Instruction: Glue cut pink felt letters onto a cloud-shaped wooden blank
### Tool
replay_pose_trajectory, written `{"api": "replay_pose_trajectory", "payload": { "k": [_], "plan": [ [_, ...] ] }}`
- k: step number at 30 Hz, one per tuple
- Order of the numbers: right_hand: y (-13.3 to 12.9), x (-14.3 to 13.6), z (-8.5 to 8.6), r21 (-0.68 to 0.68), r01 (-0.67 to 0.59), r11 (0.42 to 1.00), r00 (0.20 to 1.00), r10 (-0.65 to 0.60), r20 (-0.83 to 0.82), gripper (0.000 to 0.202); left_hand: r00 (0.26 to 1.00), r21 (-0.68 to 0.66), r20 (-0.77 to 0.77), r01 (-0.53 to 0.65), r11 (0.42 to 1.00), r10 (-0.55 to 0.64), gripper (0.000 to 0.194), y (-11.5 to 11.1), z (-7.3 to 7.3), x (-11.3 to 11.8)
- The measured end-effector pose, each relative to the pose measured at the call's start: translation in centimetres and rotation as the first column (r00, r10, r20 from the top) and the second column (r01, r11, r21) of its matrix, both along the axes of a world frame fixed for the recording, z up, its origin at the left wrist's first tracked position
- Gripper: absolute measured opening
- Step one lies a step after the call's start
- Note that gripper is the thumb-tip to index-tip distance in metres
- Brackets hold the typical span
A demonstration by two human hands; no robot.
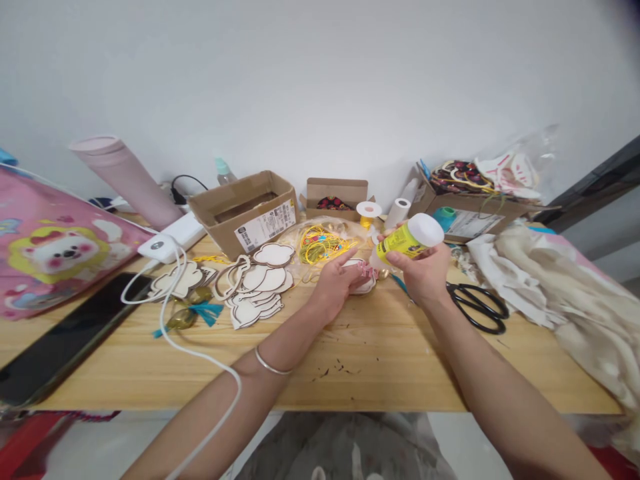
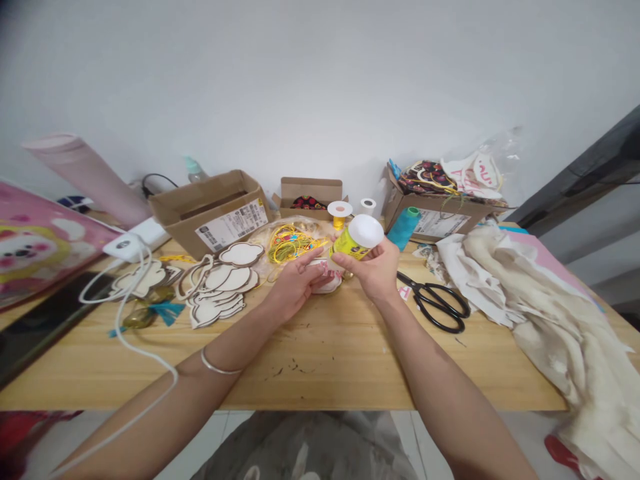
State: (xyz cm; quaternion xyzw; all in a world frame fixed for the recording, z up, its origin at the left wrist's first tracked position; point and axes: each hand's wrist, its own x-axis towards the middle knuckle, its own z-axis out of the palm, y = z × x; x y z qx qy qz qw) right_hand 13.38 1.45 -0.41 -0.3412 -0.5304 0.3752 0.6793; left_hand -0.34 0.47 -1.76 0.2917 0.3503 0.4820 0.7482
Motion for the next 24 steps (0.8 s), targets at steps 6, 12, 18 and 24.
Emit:
{"api": "replay_pose_trajectory", "payload": {
  "k": [6, 12, 18, 24],
  "plan": [
    [0.02, -0.09, 0.07, -0.011, 0.014, 1.000, 1.000, -0.013, 0.017, 0.052, 1.000, 0.001, 0.015, 0.000, 1.000, 0.000, 0.066, 0.03, 0.01, 0.04],
    [0.02, -0.01, 0.04, -0.040, 0.016, 0.999, 0.999, -0.015, 0.047, 0.053, 1.000, -0.007, 0.014, -0.006, 1.000, 0.007, 0.066, 0.12, -0.09, 0.04],
    [0.03, 0.12, -0.14, -0.027, 0.028, 0.999, 0.998, -0.026, 0.051, 0.050, 1.000, 0.008, 0.014, 0.005, 1.000, -0.005, 0.064, 0.16, -0.29, 0.01],
    [-0.01, 0.26, -0.07, -0.032, -0.028, 0.999, 0.999, 0.029, 0.036, 0.052, 1.000, 0.001, 0.013, 0.011, 1.000, -0.011, 0.064, 0.14, -0.16, 0.00]
  ]
}}
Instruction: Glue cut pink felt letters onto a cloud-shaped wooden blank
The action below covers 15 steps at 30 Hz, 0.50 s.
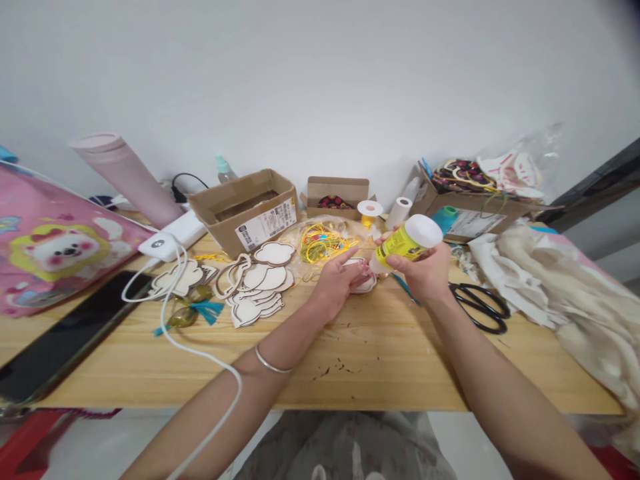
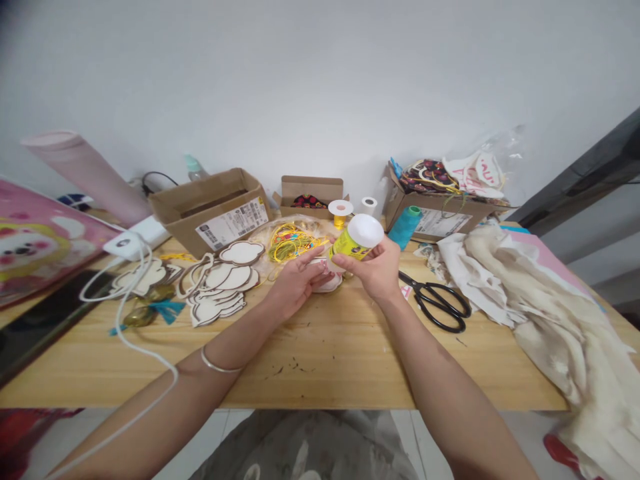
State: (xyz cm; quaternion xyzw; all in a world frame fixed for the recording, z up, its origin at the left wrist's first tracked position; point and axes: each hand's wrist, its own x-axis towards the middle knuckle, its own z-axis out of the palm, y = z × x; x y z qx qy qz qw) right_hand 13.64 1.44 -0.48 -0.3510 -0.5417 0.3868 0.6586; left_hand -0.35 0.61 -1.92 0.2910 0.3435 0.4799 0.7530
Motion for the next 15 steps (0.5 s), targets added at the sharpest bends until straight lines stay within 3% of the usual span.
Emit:
{"api": "replay_pose_trajectory", "payload": {
  "k": [6, 15],
  "plan": [
    [0.17, -0.21, 0.19, 0.034, 0.060, 0.998, 0.998, -0.061, 0.011, 0.048, 1.000, -0.007, 0.008, 0.013, 1.000, -0.013, 0.065, -0.01, 0.08, 0.11],
    [-0.09, 0.08, -0.33, -0.015, -0.004, 1.000, 0.999, 0.005, 0.054, 0.046, 1.000, -0.027, 0.004, -0.008, 1.000, 0.008, 0.061, 0.09, 0.03, -0.04]
  ]
}}
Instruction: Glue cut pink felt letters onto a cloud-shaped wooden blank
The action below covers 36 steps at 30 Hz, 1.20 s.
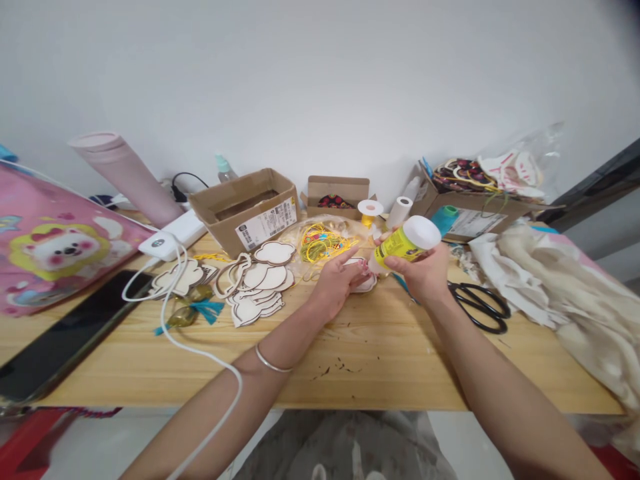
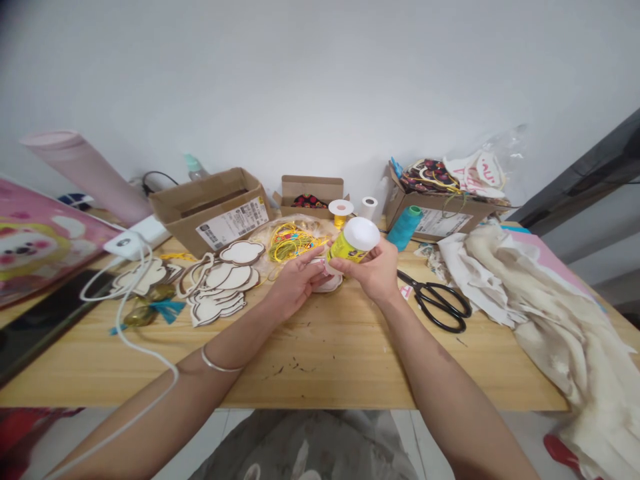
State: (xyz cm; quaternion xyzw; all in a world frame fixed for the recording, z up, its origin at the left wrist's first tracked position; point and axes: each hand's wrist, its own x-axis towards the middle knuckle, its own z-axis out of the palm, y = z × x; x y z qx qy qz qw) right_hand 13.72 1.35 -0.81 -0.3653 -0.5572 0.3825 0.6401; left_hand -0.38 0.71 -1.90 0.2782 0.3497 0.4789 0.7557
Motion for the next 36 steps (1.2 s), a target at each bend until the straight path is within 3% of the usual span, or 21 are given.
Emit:
{"api": "replay_pose_trajectory", "payload": {
  "k": [11, 25, 32, 36],
  "plan": [
    [0.3, -0.1, 0.3, 0.042, 0.058, 0.997, 0.998, -0.057, -0.031, 0.050, 1.000, -0.003, 0.006, 0.009, 1.000, -0.009, 0.064, -0.2, 0.2, 0.1],
    [0.0, 0.4, 0.0, 0.008, -0.065, 0.998, 0.998, 0.065, -0.026, 0.043, 1.000, -0.018, 0.006, 0.003, 1.000, -0.003, 0.061, 0.0, 0.3, 0.0],
    [0.0, 0.0, 1.0, 0.034, 0.021, 0.999, 0.992, -0.017, -0.122, 0.054, 0.998, -0.027, 0.049, 0.050, 0.998, -0.049, 0.069, -0.1, 0.4, -0.1],
    [0.1, -0.1, 0.8, 0.044, 0.021, 0.999, 0.994, -0.016, -0.111, 0.054, 0.995, -0.035, 0.076, 0.072, 0.997, -0.069, 0.065, -0.1, 0.5, -0.3]
  ]
}}
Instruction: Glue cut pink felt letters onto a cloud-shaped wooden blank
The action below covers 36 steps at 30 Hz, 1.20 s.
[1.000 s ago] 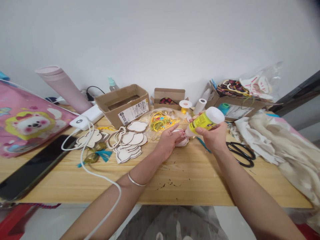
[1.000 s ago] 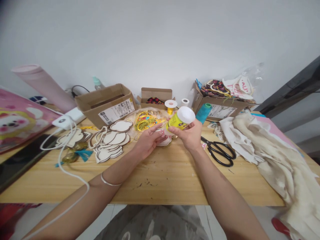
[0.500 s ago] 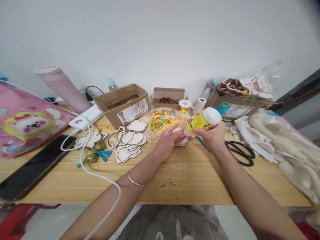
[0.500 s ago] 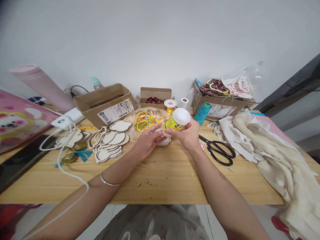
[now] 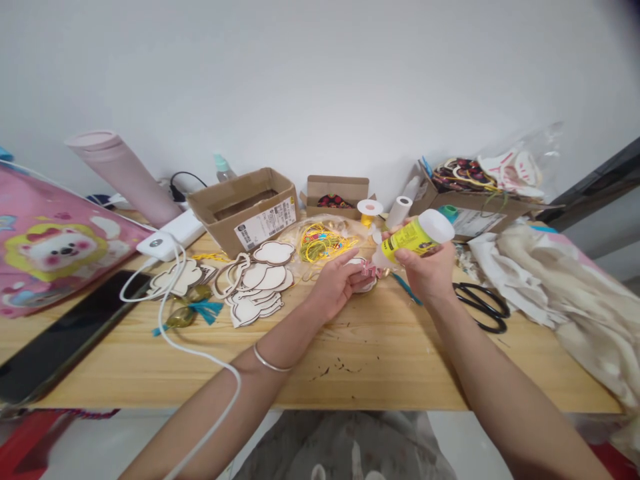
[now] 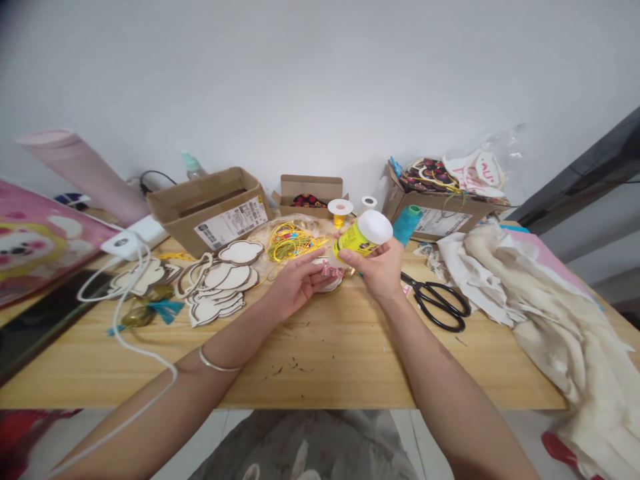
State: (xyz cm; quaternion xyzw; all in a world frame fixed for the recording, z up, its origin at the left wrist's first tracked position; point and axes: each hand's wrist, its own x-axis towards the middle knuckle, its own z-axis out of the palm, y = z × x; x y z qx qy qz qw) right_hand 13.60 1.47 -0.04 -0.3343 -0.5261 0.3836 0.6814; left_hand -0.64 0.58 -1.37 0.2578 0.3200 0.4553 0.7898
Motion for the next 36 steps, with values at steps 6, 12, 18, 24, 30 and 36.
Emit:
{"api": "replay_pose_trajectory", "payload": {
  "k": [6, 12, 18, 24, 30, 36],
  "plan": [
    [0.07, 0.27, -0.39, 0.001, -0.010, 1.000, 1.000, 0.010, 0.015, 0.051, 0.999, 0.016, 0.020, 0.028, 0.999, -0.028, 0.077, -0.01, -0.15, -0.15],
    [0.01, 0.23, -0.27, 0.024, -0.010, 1.000, 1.000, 0.010, -0.001, 0.051, 0.999, 0.045, 0.000, 0.033, 0.998, -0.033, 0.081, -0.13, -0.19, -0.07],
    [0.03, 0.37, -0.59, 0.044, -0.042, 0.998, 0.998, 0.040, 0.054, 0.051, 0.999, 0.034, -0.007, 0.042, 0.999, -0.042, 0.081, -0.17, -0.12, 0.04],
    [0.12, 0.32, -0.73, 0.057, 0.009, 0.998, 0.996, -0.014, 0.089, 0.055, 0.997, 0.069, 0.001, 0.080, 0.994, -0.080, 0.081, -0.11, -0.45, -0.05],
    [0.16, 0.60, -0.84, 0.063, 0.038, 0.997, 0.995, -0.044, 0.095, 0.051, 0.997, 0.053, -0.003, 0.076, 0.996, -0.076, 0.080, -0.16, -0.28, -0.01],
    [-0.04, 0.57, -0.64, 0.026, 0.017, 1.000, 0.990, -0.021, 0.143, 0.058, 0.996, 0.064, -0.002, 0.094, 0.994, -0.094, 0.080, -0.15, -0.17, 0.00]
  ]
}}
